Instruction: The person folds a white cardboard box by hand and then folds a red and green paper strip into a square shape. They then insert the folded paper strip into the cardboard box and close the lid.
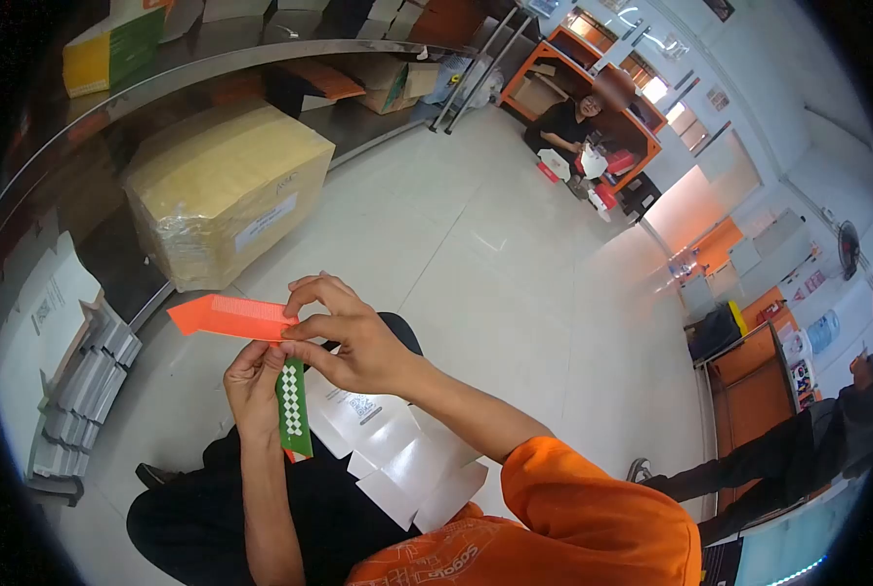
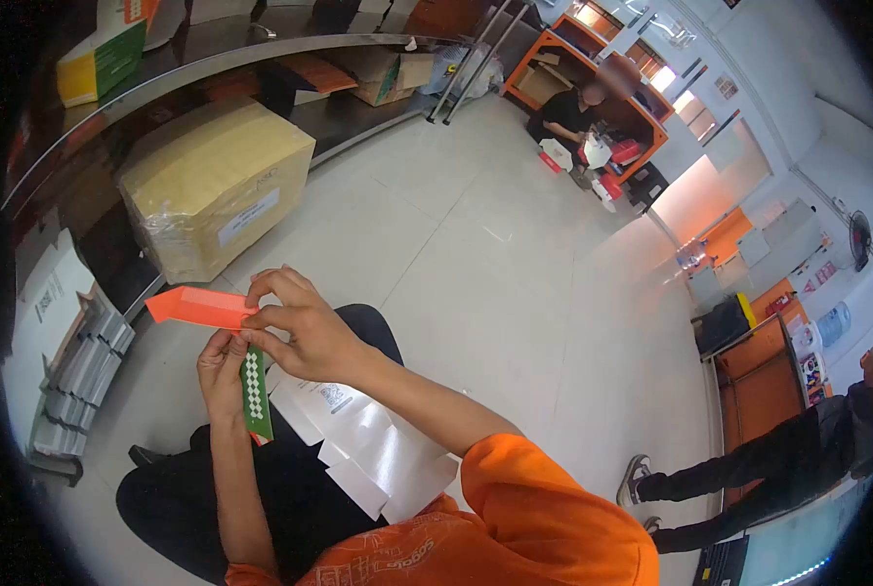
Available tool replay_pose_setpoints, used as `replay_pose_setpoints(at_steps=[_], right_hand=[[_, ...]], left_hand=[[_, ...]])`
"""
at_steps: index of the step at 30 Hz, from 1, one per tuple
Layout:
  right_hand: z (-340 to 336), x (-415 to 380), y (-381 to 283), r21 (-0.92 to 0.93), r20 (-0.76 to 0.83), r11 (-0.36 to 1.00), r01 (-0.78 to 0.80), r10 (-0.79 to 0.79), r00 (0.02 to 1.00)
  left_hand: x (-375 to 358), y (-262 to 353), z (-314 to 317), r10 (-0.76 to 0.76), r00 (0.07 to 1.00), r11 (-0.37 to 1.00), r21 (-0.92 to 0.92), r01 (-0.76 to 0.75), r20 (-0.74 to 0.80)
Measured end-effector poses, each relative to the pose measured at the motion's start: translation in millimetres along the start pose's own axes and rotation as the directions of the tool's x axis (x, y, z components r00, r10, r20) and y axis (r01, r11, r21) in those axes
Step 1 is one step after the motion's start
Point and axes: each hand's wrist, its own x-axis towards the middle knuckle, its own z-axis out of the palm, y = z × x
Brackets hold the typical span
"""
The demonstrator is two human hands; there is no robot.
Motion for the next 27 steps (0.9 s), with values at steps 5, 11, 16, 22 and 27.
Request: replay_pose_setpoints(at_steps=[5,11,16,22,27], right_hand=[[-0.1,1.1,-5.0,-0.148,0.045,0.988,0.040,-0.033,0.998],[1.0,4.6,-5.1,-0.271,0.085,0.961,0.052,-0.030,0.996],[8.4,5.9,-8.8,-0.235,0.025,0.972,0.009,-0.004,1.000],[-4.0,10.3,-11.5,-0.263,0.129,0.964,-0.048,0.085,0.988],[-8.8,17.1,-16.8,-0.500,0.150,0.866,-0.002,0.089,0.985]], left_hand=[[0.7,1.4,-2.6,-0.009,1.000,1.000,0.004,0.009,0.007],[-3.4,8.4,3.8,-0.085,0.996,0.990,-0.111,0.084,-0.007],[-1.9,0.5,-1.7,-0.093,0.996,0.975,-0.204,0.093,0.011],[-2.3,8.3,3.6,-0.155,0.988,0.957,-0.249,0.149,-0.005],[-2.3,2.9,7.2,-0.130,0.991,0.969,-0.211,0.125,-0.010]])
